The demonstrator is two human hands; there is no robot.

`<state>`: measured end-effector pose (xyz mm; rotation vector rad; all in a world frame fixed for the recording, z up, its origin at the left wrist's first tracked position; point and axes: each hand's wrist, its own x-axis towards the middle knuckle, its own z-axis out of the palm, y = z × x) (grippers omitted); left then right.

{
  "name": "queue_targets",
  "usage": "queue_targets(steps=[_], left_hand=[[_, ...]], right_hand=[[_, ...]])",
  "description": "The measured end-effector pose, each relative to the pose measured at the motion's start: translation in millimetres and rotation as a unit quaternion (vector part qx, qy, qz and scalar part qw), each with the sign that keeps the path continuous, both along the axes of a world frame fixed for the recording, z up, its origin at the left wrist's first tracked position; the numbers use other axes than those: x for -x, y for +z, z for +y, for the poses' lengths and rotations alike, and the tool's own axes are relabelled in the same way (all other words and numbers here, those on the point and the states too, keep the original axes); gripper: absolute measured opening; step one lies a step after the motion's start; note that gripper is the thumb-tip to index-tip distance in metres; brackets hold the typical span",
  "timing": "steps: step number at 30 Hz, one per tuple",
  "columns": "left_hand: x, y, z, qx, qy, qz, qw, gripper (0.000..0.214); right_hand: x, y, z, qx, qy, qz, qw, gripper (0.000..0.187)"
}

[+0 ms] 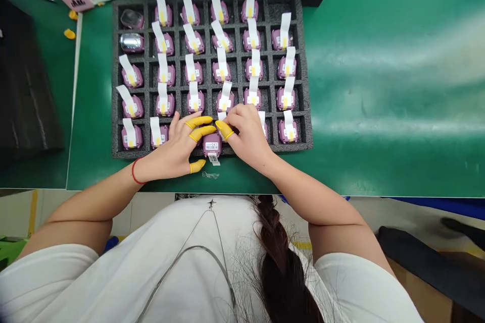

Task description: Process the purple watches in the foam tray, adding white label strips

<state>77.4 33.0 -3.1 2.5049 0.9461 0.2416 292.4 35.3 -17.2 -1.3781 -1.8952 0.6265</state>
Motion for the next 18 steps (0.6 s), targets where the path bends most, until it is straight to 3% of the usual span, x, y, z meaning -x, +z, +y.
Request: queue_targets(steps=[7,18], left_hand=[[-10,2.6,-2,-0.022,0.049,0.025,0.998,0.061],[-18,-0.8,-10,-0.04,0.087,0.035,0.995,0.06]], right_hand=[[-12,1.0,5,-0.034,-0.015,0.029,0.999,0.017],[-18,-1.0,6,-0.025,-0.016,0.03,0.999,0.017]])
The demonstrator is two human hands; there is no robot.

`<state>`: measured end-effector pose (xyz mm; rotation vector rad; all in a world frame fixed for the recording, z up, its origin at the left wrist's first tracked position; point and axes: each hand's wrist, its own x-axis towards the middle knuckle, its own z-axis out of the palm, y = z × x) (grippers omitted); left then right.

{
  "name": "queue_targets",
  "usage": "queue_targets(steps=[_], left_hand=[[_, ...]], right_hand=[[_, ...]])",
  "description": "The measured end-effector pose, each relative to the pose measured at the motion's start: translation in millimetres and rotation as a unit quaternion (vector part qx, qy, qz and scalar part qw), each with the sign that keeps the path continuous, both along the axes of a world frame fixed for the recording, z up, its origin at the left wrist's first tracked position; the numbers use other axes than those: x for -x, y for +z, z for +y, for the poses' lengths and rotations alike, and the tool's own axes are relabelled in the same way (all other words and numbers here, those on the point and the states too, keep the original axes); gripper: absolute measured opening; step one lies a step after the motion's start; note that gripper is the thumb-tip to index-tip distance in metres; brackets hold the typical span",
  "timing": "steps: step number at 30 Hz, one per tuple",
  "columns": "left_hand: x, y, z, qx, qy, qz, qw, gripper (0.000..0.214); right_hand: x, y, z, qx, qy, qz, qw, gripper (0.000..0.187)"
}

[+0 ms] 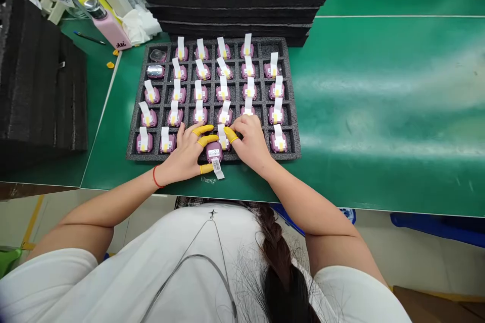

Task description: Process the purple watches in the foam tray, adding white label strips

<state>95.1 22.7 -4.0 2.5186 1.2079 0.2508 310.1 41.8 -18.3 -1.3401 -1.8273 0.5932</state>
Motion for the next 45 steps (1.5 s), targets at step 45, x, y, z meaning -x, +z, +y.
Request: queue_targets(steps=[45], left_hand=[[-113,76.2,234,-0.014,0.175,0.014,0.984,0.033]], right_hand=[[-34,31.9,6,-0.025,-0.15,0.143,0.978,0.016]])
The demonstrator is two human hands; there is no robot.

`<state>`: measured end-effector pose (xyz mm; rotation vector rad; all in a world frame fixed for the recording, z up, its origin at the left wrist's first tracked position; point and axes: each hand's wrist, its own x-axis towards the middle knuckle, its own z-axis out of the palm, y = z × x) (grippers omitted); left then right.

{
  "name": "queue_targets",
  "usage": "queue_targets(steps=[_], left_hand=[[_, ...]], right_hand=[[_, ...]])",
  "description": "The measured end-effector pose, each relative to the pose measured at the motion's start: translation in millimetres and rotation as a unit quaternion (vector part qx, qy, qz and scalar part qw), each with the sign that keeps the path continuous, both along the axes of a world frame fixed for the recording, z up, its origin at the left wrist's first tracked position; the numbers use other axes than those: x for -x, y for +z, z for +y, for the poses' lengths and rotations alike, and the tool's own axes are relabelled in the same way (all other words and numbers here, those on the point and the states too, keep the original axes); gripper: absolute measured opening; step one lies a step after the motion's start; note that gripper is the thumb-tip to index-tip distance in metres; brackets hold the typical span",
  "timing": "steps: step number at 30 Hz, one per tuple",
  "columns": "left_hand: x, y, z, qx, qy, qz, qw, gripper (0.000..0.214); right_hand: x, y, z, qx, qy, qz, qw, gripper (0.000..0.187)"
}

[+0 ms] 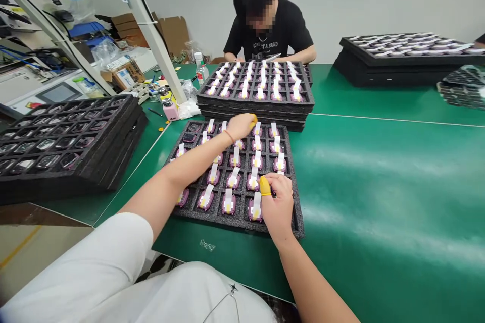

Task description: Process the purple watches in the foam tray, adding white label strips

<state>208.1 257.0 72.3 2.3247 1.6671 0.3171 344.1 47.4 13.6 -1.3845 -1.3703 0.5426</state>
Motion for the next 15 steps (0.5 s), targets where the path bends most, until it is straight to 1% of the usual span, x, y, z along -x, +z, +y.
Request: queue_targets(steps=[2,4,6,7,9,11,13,15], left_hand=[[53,3.7,6,0.01,0.058,0.042,0.997,0.034],[107,4.8,11,0.027,0.103,0.074,0.992,0.036],[149,1.9,15,0.067,0.118,0.097,0.986,0.036],[165,-0.7,17,0.086,0.12,0.105,0.984,0.035],[187,-5.9,21,0.114,0.118,0.114,0.98,0.036],[199,-8.0,25,0.125,0.12,0.119,0.978,0.035],[207,-5.7,27,0.117,0.129,0.121,0.977,0.033],[211,-1.5,22,0.089,0.143,0.119,0.979,0.031]], right_hand=[[4,1.7,-3,0.002,0.012,0.002,1.0,0.016],[8,2.7,-6,0.001,0.025,0.002,1.0,0.016],[12,2.0,-8,0.002,0.04,-0.001,0.999,0.015],[13,0.7,-7,0.003,0.047,-0.004,0.999,0.015],[15,-3.2,-5,-0.001,0.055,-0.015,0.998,0.014],[15,-8.2,-1,-0.008,0.055,-0.027,0.998,0.015],[15,-12.9,3,-0.013,0.052,-0.034,0.998,0.017],[16,-16.1,5,-0.008,0.054,-0.037,0.998,0.018]])
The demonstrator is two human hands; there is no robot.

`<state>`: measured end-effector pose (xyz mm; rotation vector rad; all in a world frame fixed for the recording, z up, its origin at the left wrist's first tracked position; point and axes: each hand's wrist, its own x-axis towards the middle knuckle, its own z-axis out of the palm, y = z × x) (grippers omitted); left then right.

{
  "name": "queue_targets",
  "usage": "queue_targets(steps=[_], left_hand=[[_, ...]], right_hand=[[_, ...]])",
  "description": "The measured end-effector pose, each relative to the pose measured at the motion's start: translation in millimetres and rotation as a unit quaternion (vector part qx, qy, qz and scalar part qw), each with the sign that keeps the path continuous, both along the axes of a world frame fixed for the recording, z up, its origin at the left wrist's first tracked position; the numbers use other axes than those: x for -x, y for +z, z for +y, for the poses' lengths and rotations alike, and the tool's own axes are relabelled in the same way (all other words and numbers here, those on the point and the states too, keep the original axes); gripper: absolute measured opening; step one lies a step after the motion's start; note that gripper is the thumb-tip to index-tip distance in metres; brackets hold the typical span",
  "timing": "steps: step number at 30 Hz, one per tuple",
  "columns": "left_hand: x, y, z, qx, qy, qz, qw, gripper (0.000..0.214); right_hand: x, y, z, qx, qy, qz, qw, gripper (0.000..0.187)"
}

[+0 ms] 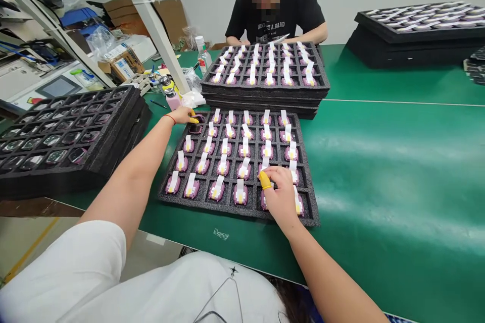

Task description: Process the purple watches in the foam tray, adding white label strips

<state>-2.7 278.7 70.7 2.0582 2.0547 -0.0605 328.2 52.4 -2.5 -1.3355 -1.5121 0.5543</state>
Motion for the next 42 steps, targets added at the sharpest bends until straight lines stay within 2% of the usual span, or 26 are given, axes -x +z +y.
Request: queue_targets(steps=[2,5,7,10,12,14,17,20,22,25,28,30,33,35,38,42], left_hand=[[-4,0.9,-18,-0.043,0.009,-0.003,0.999,0.031],[-27,-9.2,-72,-0.115,-0.004,-0.03,0.993,0.034],[-49,-21.0,-121,-0.182,-0.08,-0.062,0.978,0.03],[-80,-41.7,-190,-0.216,-0.259,-0.055,0.94,0.023],[-93,-56.0,-221,-0.225,-0.343,-0.062,0.91,0.025],[-98,-67.5,-238,-0.24,-0.38,-0.082,0.889,0.023],[-98,-74.0,-247,-0.222,-0.384,-0.129,0.887,0.019],[-94,-73.9,-250,-0.171,-0.329,-0.194,0.908,0.048],[-93,-75.5,-251,-0.159,-0.277,-0.213,0.923,0.056],[-93,-80.5,-251,-0.131,-0.252,-0.215,0.934,0.044],[-93,-83.7,-251,-0.116,-0.246,-0.25,0.929,0.032],[-92,-84.1,-250,-0.117,-0.239,-0.274,0.924,0.027],[-90,-84.0,-250,-0.128,-0.234,-0.27,0.925,0.027],[-90,-83.8,-250,-0.132,-0.232,-0.257,0.929,0.032],[-90,-82.3,-250,-0.12,-0.228,-0.263,0.93,0.028],[-90,-78.9,-250,-0.084,-0.231,-0.304,0.921,0.007]], right_hand=[[2,-1.2,-1,0.013,0.01,-0.007,1.0,0.018],[9,0.1,-6,0.049,0.051,-0.022,0.997,0.018],[16,1.8,-10,0.091,0.119,-0.019,0.989,0.017],[27,3.7,-14,0.217,0.2,0.056,0.954,0.022],[32,3.4,-16,0.284,0.21,0.106,0.93,0.025],[34,1.5,-16,0.322,0.203,0.141,0.914,0.024],[33,-3.0,-17,0.34,0.201,0.172,0.903,0.023],[32,-5.6,-20,0.31,0.208,0.134,0.918,0.016],[33,-5.4,-23,0.292,0.205,0.099,0.929,0.012],[38,-3.3,-28,0.293,0.198,0.117,0.928,0.014],[44,-1.6,-31,0.305,0.202,0.166,0.916,0.017],[45,-2.0,-32,0.3,0.209,0.143,0.92,0.015],[45,-4.9,-32,0.225,0.207,0.009,0.952,0.013],[44,-7.0,-31,0.162,0.202,-0.063,0.964,0.013],[40,-8.0,-27,0.085,0.239,-0.088,0.963,0.013],[33,-4.4,-20,0.007,0.313,-0.083,0.946,0.02]])
